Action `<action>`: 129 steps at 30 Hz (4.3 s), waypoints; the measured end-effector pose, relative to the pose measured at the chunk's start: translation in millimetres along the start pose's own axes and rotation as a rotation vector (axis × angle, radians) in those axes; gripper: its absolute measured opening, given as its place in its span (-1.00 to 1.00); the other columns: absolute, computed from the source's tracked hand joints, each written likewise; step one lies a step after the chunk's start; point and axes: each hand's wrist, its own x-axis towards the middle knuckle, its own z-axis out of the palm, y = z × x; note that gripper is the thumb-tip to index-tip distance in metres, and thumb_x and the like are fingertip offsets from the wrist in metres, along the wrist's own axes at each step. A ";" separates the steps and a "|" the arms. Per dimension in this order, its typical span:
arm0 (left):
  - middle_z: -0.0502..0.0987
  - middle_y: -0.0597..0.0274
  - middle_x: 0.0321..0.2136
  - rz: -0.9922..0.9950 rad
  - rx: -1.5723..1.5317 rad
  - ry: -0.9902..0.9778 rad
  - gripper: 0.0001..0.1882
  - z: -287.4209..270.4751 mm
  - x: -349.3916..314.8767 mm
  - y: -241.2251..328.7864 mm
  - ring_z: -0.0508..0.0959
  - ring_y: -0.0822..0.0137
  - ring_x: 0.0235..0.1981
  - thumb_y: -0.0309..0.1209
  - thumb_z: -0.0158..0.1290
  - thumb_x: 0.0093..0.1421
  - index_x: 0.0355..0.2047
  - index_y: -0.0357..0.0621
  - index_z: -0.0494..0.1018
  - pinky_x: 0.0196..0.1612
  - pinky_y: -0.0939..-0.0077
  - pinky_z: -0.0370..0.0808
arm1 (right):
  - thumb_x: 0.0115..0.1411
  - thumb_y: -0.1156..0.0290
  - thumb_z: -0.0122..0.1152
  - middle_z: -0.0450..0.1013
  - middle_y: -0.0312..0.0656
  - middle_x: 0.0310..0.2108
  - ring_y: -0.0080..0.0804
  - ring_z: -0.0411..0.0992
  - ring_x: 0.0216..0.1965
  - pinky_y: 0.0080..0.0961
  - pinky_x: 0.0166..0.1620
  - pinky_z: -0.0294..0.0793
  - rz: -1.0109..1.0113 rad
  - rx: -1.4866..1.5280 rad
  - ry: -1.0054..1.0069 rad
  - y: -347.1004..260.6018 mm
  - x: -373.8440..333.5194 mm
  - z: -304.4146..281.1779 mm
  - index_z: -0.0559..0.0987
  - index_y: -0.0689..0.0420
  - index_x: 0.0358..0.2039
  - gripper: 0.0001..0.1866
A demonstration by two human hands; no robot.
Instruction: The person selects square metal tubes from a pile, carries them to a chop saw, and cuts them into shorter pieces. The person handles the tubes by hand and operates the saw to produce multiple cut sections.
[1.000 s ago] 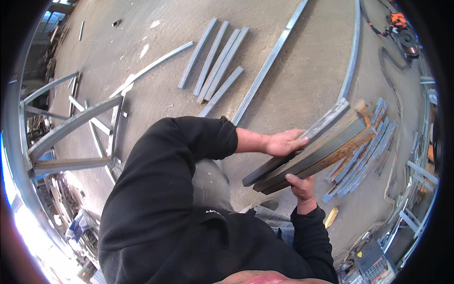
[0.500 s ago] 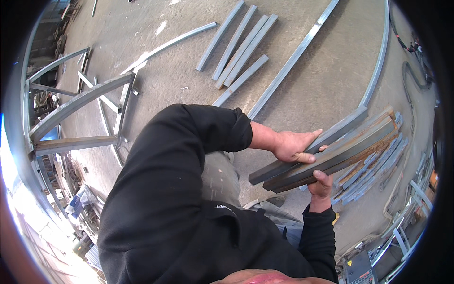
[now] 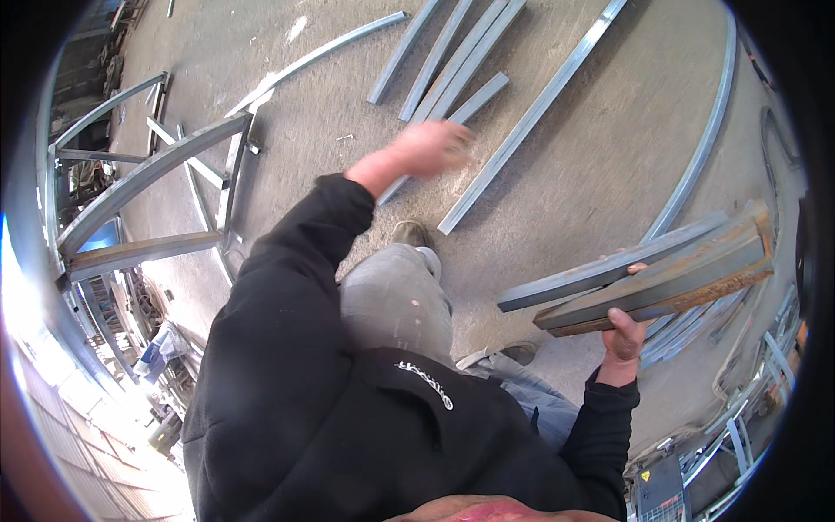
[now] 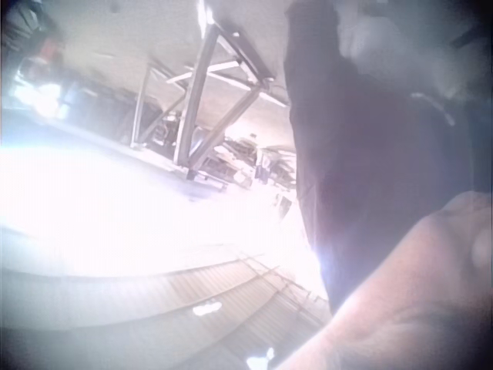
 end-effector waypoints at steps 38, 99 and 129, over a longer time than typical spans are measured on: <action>0.70 0.21 -0.13 0.296 -0.355 0.115 -0.64 36.8 -16.3 22.6 0.71 0.30 -0.06 -0.47 0.44 0.14 -0.06 -0.17 0.61 0.08 0.35 0.64 | -0.20 0.38 0.53 0.38 -0.08 0.27 0.01 0.41 0.30 -0.04 0.42 0.32 -0.033 0.027 0.092 -0.6 -29.8 -25.5 0.46 0.02 0.24 -0.13; 0.60 0.10 -0.31 0.275 -1.210 0.206 -0.39 -50.0 -2.4 65.6 0.66 0.30 -0.43 -0.12 0.12 0.41 0.24 -0.43 0.44 -0.38 0.43 0.66 | -0.15 0.38 0.53 0.38 -0.13 0.28 -0.17 0.36 0.30 -0.19 0.43 0.27 0.052 -0.073 0.143 16.6 -42.1 -28.7 0.44 0.08 0.29 -0.10; -0.29 -0.46 0.57 -0.674 0.405 0.246 0.72 -45.4 115.7 -60.4 -0.17 -0.47 0.58 0.44 0.46 -0.18 0.62 -0.08 -0.46 0.54 -0.35 -0.06 | -0.09 0.46 0.56 0.52 -0.04 0.15 -0.16 0.48 0.19 -0.23 0.34 0.40 0.157 -0.027 0.167 31.1 -24.2 1.0 0.39 0.24 0.34 -0.08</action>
